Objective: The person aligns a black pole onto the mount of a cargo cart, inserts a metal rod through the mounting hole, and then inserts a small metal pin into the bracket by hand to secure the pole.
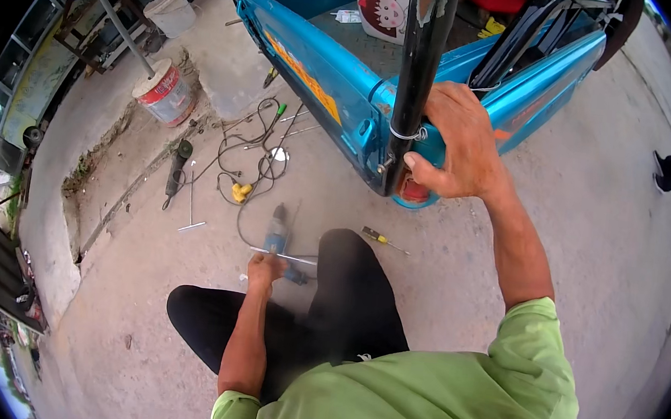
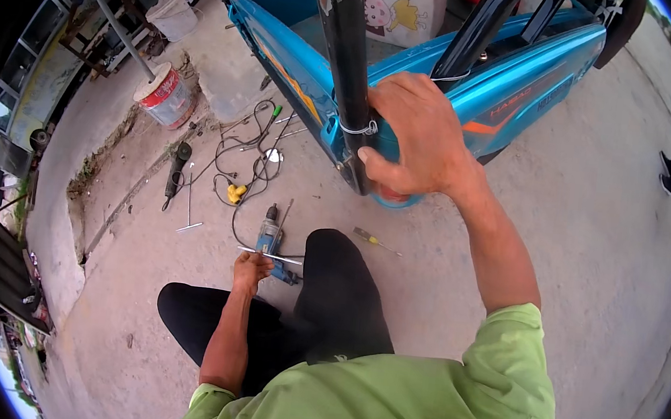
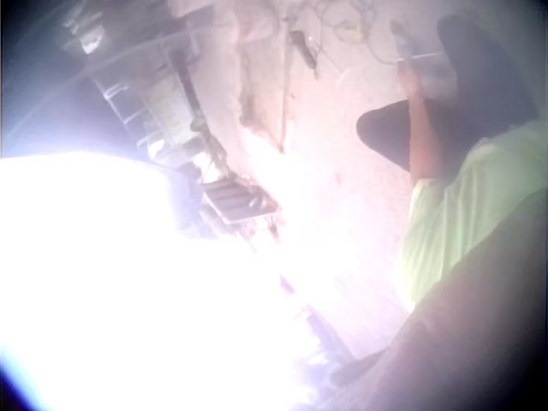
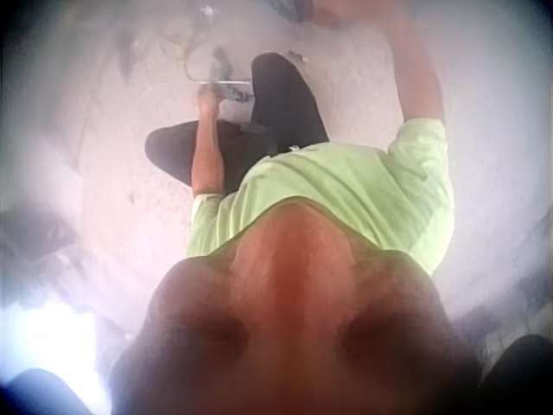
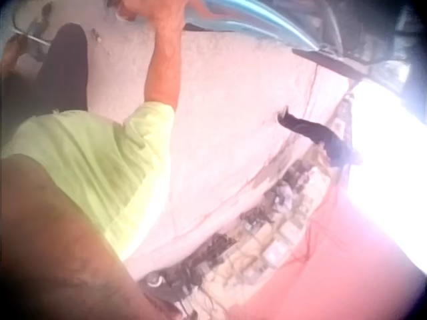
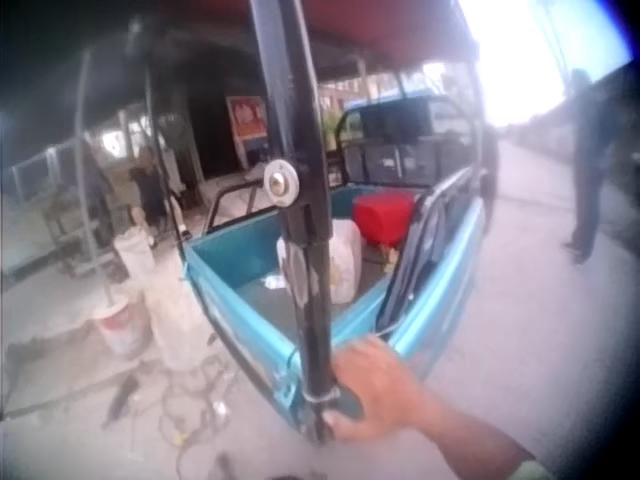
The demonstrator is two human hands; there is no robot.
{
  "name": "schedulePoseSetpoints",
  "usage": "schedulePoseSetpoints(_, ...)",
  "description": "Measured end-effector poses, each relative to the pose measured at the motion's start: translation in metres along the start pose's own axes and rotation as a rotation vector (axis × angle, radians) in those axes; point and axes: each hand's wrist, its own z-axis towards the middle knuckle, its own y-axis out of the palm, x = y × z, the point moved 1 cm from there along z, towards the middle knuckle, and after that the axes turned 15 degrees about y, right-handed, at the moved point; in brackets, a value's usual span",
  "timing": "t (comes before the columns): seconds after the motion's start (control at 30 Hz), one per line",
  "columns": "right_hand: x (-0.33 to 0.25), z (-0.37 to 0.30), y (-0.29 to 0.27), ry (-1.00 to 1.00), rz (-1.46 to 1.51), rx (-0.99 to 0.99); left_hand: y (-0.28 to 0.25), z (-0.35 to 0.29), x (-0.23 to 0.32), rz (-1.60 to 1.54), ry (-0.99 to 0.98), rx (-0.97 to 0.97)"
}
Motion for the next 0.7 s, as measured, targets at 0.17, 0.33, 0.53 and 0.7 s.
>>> schedulePoseSetpoints(0.17,0.003,-0.002,0.006,0.007,-0.049,0.042,0.026,-0.023,0.004,0.559,-0.053,-0.399)
schedulePoseSetpoints(0.33,0.004,-0.003,0.0,0.009,-0.042,0.049,0.153,-0.069,0.203,0.426,0.78,-0.519)
schedulePoseSetpoints(0.53,-0.002,-0.002,-0.001,0.013,-0.01,0.024,0.223,-0.095,0.312,0.602,1.264,-0.453)
schedulePoseSetpoints(0.7,-0.003,-0.003,-0.004,0.041,0.021,0.022,0.236,-0.09,0.312,0.671,1.317,-0.506)
